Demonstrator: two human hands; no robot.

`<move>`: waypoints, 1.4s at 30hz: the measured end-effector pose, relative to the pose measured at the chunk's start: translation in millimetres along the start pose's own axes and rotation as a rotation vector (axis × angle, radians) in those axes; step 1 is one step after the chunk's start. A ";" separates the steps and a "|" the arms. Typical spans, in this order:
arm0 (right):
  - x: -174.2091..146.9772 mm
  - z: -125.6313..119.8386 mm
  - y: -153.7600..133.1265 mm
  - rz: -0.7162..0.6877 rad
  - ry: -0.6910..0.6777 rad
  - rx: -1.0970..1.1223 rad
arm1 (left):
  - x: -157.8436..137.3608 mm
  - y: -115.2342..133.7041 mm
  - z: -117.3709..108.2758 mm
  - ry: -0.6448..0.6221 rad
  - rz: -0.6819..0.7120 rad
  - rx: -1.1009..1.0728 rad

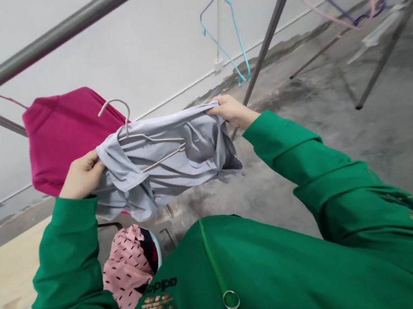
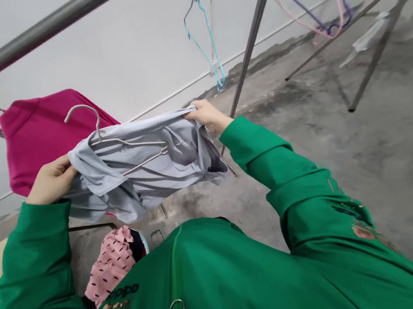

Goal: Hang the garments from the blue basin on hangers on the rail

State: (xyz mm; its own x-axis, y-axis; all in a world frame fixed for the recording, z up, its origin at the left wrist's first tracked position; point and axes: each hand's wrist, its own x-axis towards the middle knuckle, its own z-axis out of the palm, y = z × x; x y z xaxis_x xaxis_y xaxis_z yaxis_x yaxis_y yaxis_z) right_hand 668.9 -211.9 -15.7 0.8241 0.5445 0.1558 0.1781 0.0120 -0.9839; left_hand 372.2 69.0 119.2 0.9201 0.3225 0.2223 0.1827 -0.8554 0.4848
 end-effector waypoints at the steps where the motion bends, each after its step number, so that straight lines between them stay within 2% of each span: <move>1: -2.5 1.3 -7.8 0.009 0.048 0.013 | 1.2 -0.2 4.7 0.040 0.022 0.027; 4: -17.5 3.4 -33.2 0.033 0.136 0.093 | 4.5 0.0 18.0 0.145 0.056 0.123; 6: -34.9 1.2 -48.8 0.018 0.070 0.174 | 6.1 1.6 24.5 0.194 0.043 0.185; 8: -56.0 -3.9 -59.1 -0.026 -0.130 0.233 | 7.2 3.8 28.1 0.239 0.038 0.197; 10: -75.0 -10.0 -60.2 -0.095 -0.438 0.186 | 7.9 5.2 29.2 0.291 0.081 0.113; 12: -86.3 -14.0 -51.1 -0.174 -0.680 -0.004 | 7.9 5.3 29.1 0.355 0.132 -0.011; 13: -88.2 -14.6 -43.8 -0.217 -0.712 -0.128 | 7.6 4.9 29.2 0.380 0.147 -0.057; 14: -88.0 -14.1 -35.7 -0.261 -0.679 -0.253 | 7.3 4.5 29.5 0.392 0.151 -0.083; 15: -85.9 -12.6 -27.8 -0.308 -0.590 -0.365 | 6.9 4.0 30.1 0.393 0.150 -0.093; 18: -74.7 -4.7 -11.8 -0.429 -0.200 -0.602 | 5.6 2.9 33.2 0.352 0.151 -0.111; 20: -67.2 1.0 -9.5 -0.481 0.004 -0.707 | 4.6 1.7 34.4 0.347 0.159 -0.133; 22: -61.3 5.2 -11.2 -0.524 0.103 -0.773 | 3.2 -0.5 33.6 0.352 0.162 -0.146; 24: -57.0 7.8 -14.1 -0.565 0.082 -0.782 | 0.9 -3.5 31.8 0.344 0.168 -0.157; 27: -54.0 13.2 -22.0 -0.575 -0.024 -0.687 | -3.0 -6.2 33.1 0.327 0.180 -0.186; 33: -58.1 50.3 -58.3 -0.594 -0.206 -0.507 | -1.9 2.3 65.3 0.162 0.162 -0.303; 36: -63.7 64.0 -66.8 -0.523 -0.156 -0.598 | -1.9 4.2 76.9 0.150 0.152 -0.366; 39: -71.0 61.9 -64.0 -0.403 -0.040 -0.707 | -8.0 -0.3 79.8 0.180 0.086 -0.426; 42: -77.4 52.0 -61.5 -0.367 -0.121 -0.663 | -16.4 -12.5 80.2 0.169 -0.028 -0.515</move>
State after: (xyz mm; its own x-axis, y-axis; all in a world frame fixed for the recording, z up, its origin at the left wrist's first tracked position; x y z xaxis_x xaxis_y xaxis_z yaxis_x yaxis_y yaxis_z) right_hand 566.3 -211.2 28.2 0.5926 0.6910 0.4141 0.7452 -0.2751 -0.6074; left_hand 382.6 41.9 41.7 0.8408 0.4397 0.3159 -0.0263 -0.5496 0.8350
